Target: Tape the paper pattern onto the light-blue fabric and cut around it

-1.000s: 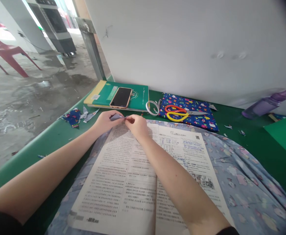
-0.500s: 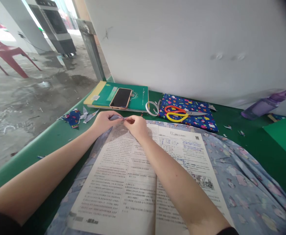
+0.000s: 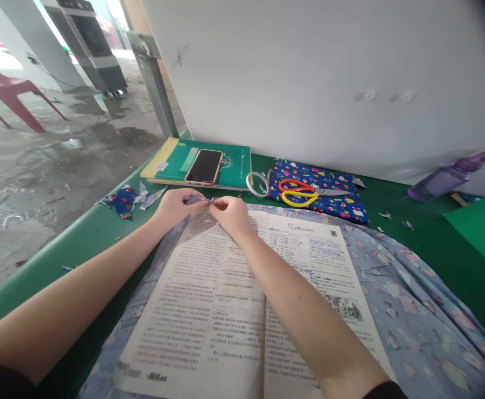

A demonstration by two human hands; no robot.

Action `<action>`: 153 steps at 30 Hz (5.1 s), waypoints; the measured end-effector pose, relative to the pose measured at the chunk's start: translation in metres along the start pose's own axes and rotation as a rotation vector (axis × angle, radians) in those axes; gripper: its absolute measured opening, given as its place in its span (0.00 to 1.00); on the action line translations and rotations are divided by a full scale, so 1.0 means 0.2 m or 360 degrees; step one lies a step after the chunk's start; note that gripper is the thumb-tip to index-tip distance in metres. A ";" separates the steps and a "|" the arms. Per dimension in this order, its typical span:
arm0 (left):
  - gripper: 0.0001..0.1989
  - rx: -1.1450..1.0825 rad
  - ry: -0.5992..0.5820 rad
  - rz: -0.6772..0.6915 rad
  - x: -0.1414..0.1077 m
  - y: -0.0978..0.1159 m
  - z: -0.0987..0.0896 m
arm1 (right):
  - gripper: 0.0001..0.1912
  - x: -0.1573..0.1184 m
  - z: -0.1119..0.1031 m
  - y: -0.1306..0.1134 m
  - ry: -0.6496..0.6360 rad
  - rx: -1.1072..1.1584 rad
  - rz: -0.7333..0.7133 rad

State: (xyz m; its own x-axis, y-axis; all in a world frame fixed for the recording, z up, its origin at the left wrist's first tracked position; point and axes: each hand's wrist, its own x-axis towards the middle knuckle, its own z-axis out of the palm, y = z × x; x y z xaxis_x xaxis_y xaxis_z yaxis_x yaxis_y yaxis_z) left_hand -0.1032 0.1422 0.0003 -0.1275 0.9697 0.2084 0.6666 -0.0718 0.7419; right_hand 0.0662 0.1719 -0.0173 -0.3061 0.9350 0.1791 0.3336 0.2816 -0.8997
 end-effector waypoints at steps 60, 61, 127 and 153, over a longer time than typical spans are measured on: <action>0.17 -0.0112 -0.0018 -0.0073 -0.01 -0.01 0.00 | 0.05 0.01 -0.01 0.01 0.0005 -0.0047 -0.0120; 0.17 -0.0123 -0.0026 -0.0088 -0.01 -0.01 0.00 | 0.05 0.01 -0.01 0.01 0.0003 -0.0045 -0.0122; 0.14 -0.0050 0.0259 -0.0023 0.02 -0.04 0.05 | 0.05 0.01 0.00 0.01 0.0058 0.0035 -0.0136; 0.11 0.0041 0.0212 0.0086 -0.02 0.01 0.07 | 0.04 0.00 -0.01 -0.01 0.0023 -0.0035 -0.0120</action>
State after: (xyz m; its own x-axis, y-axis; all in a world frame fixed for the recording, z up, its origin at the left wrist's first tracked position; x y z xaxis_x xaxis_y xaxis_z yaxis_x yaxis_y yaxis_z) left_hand -0.0912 0.1423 -0.0080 -0.1860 0.9248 0.3318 0.6937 -0.1156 0.7110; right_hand 0.0671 0.1728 -0.0152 -0.3184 0.9139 0.2517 0.3298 0.3558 -0.8745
